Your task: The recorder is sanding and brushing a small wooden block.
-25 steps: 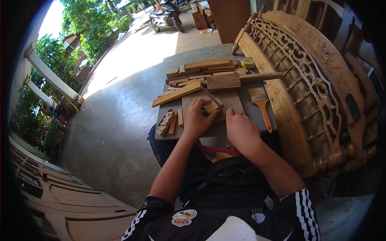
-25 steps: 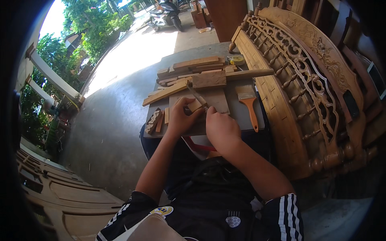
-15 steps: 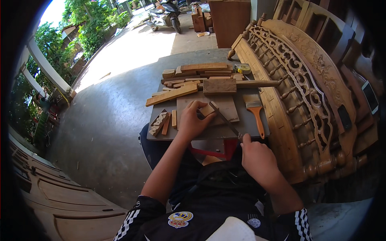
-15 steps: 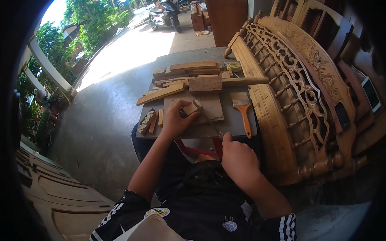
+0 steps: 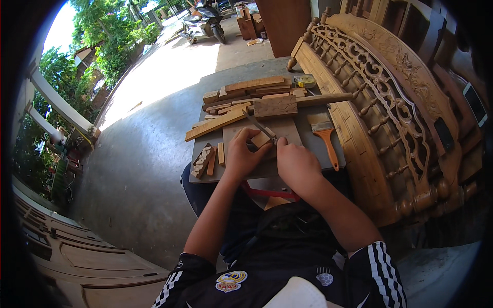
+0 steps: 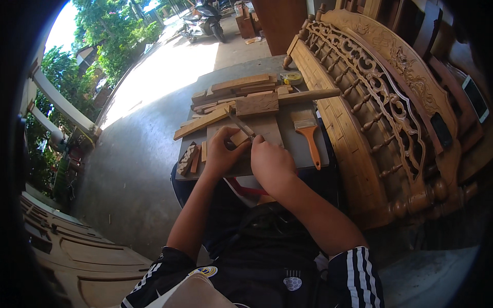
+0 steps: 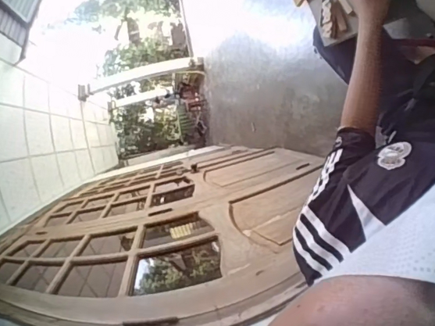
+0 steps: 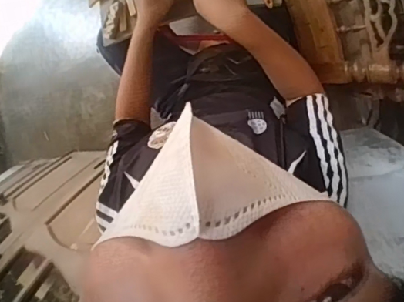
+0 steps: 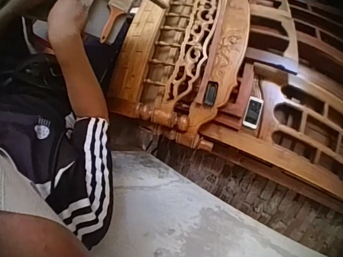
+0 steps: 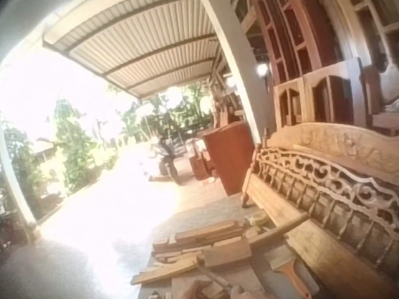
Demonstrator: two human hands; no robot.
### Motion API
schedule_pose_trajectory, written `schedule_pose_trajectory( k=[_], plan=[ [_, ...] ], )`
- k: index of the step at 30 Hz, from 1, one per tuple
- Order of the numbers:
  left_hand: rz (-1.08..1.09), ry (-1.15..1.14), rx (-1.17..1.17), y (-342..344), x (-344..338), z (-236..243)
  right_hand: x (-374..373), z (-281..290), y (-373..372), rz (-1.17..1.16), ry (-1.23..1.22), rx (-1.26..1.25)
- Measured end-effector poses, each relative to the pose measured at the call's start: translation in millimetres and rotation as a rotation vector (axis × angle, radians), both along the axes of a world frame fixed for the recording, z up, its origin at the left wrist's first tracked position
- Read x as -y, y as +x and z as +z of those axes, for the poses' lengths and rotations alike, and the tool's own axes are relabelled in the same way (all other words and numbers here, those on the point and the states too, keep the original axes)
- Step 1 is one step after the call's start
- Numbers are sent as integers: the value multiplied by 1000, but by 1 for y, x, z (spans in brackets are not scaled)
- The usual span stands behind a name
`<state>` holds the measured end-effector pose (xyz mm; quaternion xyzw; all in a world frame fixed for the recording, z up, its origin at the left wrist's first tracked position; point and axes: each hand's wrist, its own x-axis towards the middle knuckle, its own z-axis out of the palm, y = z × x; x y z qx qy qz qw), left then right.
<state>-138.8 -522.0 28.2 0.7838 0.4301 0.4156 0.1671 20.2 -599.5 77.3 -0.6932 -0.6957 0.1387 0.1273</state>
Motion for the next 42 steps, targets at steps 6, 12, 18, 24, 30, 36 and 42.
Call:
schedule_pose_trajectory(
  k=[6, 12, 18, 24, 30, 36, 42],
  plan=[
    [44, -29, 2, 1, 4, 3, 18, -2, 9, 2, 21, 42],
    [37, -117, 47, 0, 4, 4, 55, 7, 23, -1, -93, 102],
    [49, -67, 61, -1, 2, -1, 69, 17, 29, -12, -147, 120],
    [57, -117, 38, -1, -2, -2, 28, 18, 22, -9, -67, 74],
    [90, -86, 44, 1, 2, -4, 29, 5, 24, 5, -72, 25],
    [120, -89, 88, 5, 8, 0, 31, 0, 25, 19, -94, 0],
    [103, -112, 104, 5, 7, 2, 38, 1, 27, 23, -67, 36]
  ],
)
